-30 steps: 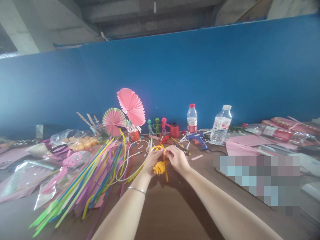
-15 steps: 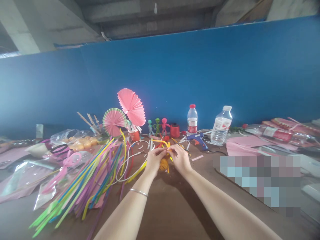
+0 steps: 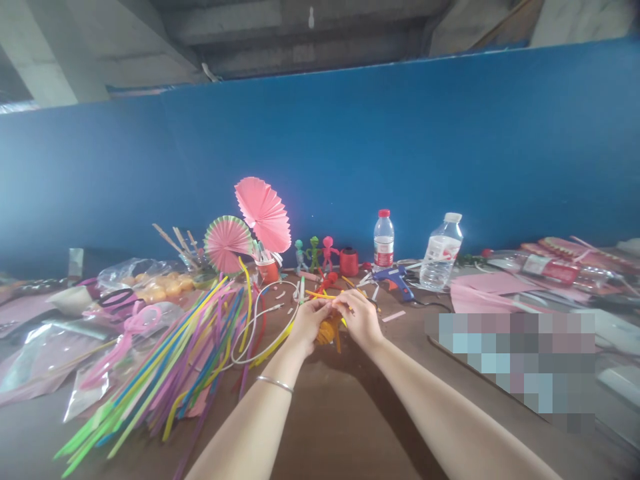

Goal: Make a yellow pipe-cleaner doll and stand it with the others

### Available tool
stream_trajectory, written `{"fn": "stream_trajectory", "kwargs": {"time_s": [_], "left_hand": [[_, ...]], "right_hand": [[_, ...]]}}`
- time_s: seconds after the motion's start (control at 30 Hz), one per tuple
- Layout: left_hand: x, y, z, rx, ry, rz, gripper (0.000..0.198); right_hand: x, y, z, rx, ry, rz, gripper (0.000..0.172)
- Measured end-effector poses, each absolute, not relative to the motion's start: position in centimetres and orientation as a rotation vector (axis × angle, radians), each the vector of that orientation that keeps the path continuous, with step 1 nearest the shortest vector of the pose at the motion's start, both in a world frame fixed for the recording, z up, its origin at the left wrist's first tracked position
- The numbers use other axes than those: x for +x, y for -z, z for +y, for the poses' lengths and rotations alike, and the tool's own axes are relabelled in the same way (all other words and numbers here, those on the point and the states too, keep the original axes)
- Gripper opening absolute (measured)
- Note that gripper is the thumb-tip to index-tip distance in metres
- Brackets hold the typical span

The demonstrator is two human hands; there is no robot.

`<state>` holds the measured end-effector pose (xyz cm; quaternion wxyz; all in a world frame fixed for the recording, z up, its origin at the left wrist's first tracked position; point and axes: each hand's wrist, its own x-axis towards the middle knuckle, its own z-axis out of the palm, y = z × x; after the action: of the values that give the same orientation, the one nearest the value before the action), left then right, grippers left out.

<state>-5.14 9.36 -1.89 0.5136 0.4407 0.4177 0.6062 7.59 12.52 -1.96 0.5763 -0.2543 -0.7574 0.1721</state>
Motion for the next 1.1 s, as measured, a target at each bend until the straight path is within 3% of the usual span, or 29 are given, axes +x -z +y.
{"fn": "stream_trajectory", "kwargs": {"time_s": [0.47,0.63,0.83,1.1], "left_hand": [[-6.0,1.5,9.2,0.959,-1.354,0.897,0.025],[-5.4,0.9,8.9,1.106,-1.406,0.932,0.025],[-5.3,1.3,9.0,1.136,-1.431,0.981,0.027],[-5.8,1.1,9.4,1.208,-1.482,1.094,0.028]], "right_hand": [[8.1,2.4,13.8,-0.557,-0.491,-1.865,0.015],[8.1,2.8,14.7,-0.595,-0.422,-1.986,0.022],[8.1,3.3,15.2,-0.735,-0.33,-1.932,0.012],[8.5,2.8,14.1,-0.787,-0.239,-1.912,0.015]]}}
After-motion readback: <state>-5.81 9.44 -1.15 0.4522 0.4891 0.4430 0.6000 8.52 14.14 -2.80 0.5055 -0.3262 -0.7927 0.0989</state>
